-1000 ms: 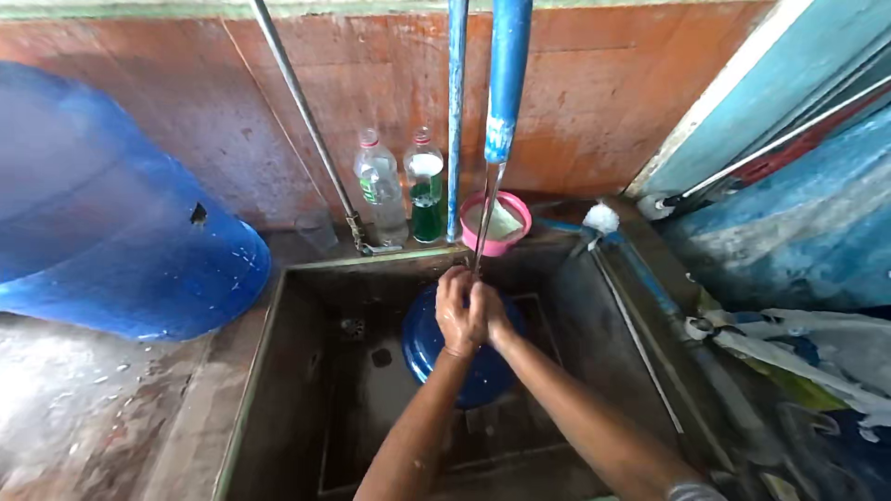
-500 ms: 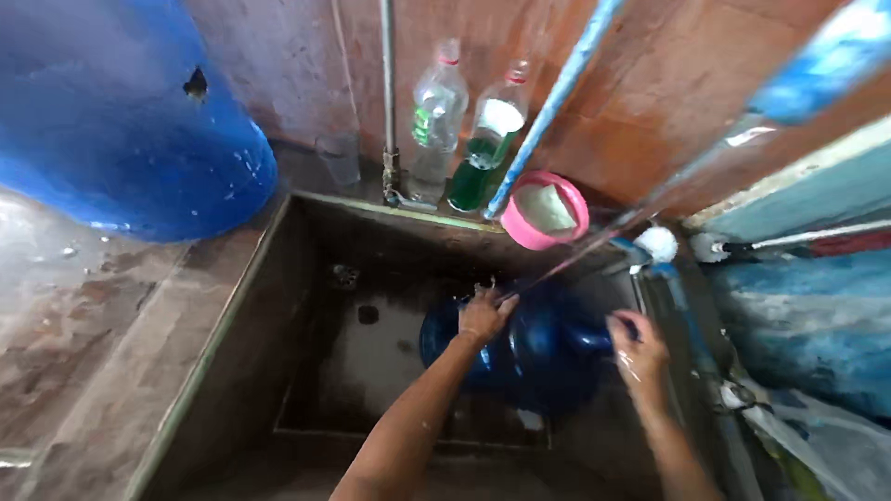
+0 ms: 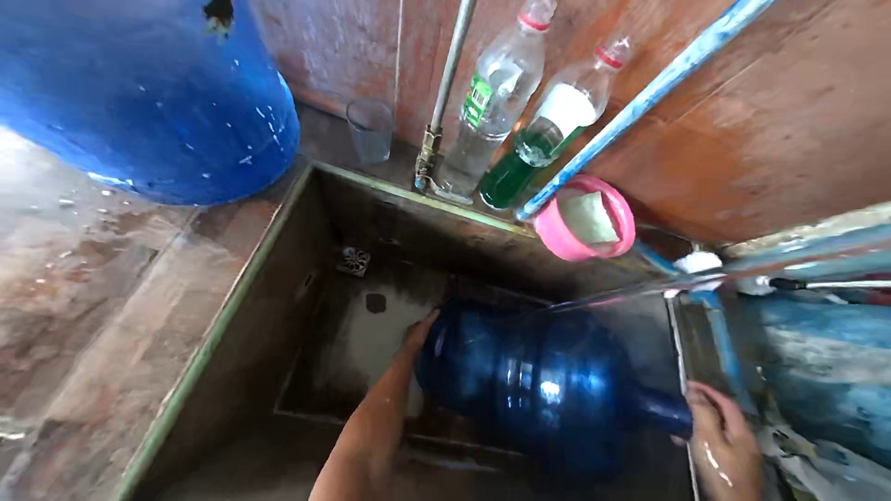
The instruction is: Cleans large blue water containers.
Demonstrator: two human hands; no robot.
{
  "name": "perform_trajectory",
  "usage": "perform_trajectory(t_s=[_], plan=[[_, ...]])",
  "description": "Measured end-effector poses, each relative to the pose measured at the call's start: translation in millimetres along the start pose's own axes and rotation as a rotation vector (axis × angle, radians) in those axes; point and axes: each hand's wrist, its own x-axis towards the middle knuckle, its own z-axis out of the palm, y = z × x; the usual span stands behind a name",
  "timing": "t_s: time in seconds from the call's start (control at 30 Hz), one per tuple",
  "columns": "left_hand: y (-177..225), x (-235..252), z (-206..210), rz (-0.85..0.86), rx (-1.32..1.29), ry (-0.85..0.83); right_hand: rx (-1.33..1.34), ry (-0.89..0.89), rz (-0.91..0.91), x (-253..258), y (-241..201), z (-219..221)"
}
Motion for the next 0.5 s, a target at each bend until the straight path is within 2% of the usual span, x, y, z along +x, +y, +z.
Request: perform_trajectory(t_s=[0.1,0.2,0.3,0.37,0.5], plan=[[56,-52,-45,0.133,0.007,-0.073,0.115,0.055,0.070,2,-15,1],[109,-111,-78,0.300,-0.001,0.024,0.377,0.026,0.320,2,1,27],[145,-179,-100,0.530,0.194,0.125,0.674,-0.102,0.590,-24,19,64],[159,-233,-100,0.646,0.358,0.163,0.797,-0.216,0.682,-53,24,84],[167,-329,-72,0.787,0.591,0.199,0.840,-0.407,0.713,-84,44,106]])
